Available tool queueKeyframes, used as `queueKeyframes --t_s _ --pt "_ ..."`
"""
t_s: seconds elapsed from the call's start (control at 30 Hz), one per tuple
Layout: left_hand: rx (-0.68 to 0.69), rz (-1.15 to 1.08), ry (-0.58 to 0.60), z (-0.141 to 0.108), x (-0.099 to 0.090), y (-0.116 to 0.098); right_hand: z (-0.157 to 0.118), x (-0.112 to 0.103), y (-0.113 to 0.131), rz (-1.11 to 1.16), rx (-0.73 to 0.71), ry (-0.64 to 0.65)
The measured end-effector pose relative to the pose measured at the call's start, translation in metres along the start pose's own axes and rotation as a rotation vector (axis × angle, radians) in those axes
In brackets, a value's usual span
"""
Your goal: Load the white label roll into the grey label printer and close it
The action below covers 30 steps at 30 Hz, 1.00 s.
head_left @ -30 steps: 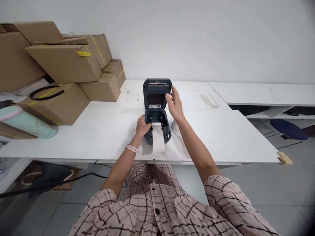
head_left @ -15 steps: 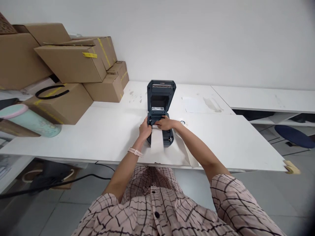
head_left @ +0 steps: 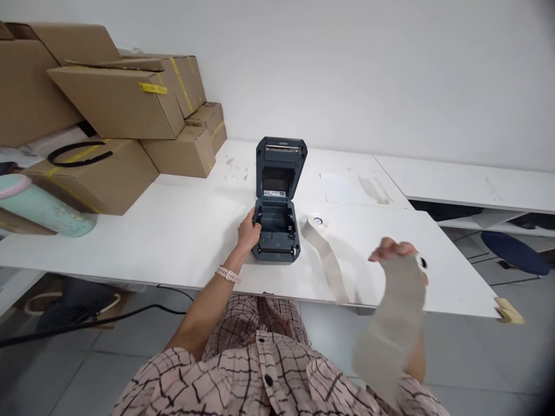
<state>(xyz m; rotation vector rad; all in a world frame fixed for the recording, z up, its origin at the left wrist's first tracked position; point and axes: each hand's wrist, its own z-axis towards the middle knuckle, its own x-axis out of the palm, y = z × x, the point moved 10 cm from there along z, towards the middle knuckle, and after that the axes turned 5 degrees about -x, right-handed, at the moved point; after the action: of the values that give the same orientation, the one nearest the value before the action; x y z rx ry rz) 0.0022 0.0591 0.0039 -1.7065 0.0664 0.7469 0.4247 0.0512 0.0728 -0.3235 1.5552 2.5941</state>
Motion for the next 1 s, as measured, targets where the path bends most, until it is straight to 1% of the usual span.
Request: queueKeyframes --t_s 0.03,0.07,0.1,0.13,0.2,0.23,0.27,0.33,0.4,0.43,0.5,0.57,0.63,0.7,0.77,0.83,0.87,0.93,1.0 --pt "0.002 -0.003 -0.007 0.000 0.000 0.000 -0.013 -0.020 -0.011 0.042 0.050 -0.066" --pt "0.007 -0.007 -0.013 0.001 0.000 0.000 -0.023 -0.030 -0.020 0.084 0.106 -0.056" --pt "0.009 -0.013 -0.018 0.001 0.000 0.001 -0.029 -0.032 -0.029 0.088 0.161 -0.003" --pt "0.010 -0.021 -0.019 0.002 0.000 0.002 -0.032 -0.027 -0.037 0.076 0.216 0.076" --pt "0.013 -0.040 -0.016 0.003 0.002 0.004 -0.035 -0.003 -0.053 0.023 0.319 0.261" --pt "0.015 -0.045 -0.016 0.004 0.003 0.005 -0.034 0.011 -0.061 -0.011 0.349 0.325" --pt "0.018 -0.048 -0.018 0.005 0.003 0.006 -0.030 0.025 -0.068 -0.039 0.357 0.361" --pt "0.025 -0.051 -0.019 0.006 0.004 0.008 -0.018 0.052 -0.079 -0.069 0.334 0.380" --pt "0.027 -0.060 -0.016 0.006 0.005 0.010 -0.006 0.074 -0.087 -0.055 0.299 0.392" --pt "0.026 -0.068 -0.013 0.007 0.005 0.010 0.000 0.083 -0.090 -0.035 0.287 0.423" --pt "0.019 -0.077 -0.011 0.007 0.006 0.011 0.010 0.092 -0.090 0.007 0.275 0.515" --pt "0.013 -0.071 -0.014 0.007 0.005 0.011 0.025 0.092 -0.085 0.030 0.268 0.591" --pt "0.009 -0.061 -0.020 0.007 0.005 0.011 0.048 0.087 -0.076 0.013 0.241 0.623" --pt "0.002 -0.060 -0.025 0.007 0.005 0.012 0.070 0.093 -0.069 -0.032 0.210 0.662" --pt "0.000 -0.066 -0.023 0.007 0.005 0.012 0.085 0.112 -0.069 -0.083 0.205 0.752" --pt "0.012 -0.070 -0.018 0.007 0.006 0.011 0.091 0.138 -0.072 -0.128 0.200 0.845" --pt "0.019 -0.069 -0.015 0.006 0.006 0.010 0.093 0.149 -0.073 -0.152 0.188 0.865" --pt "0.026 -0.061 -0.012 0.004 0.005 0.007 0.096 0.160 -0.074 -0.199 0.154 0.840" --pt "0.025 -0.041 -0.014 0.002 0.003 0.004 0.098 0.160 -0.070 -0.213 0.127 0.762"
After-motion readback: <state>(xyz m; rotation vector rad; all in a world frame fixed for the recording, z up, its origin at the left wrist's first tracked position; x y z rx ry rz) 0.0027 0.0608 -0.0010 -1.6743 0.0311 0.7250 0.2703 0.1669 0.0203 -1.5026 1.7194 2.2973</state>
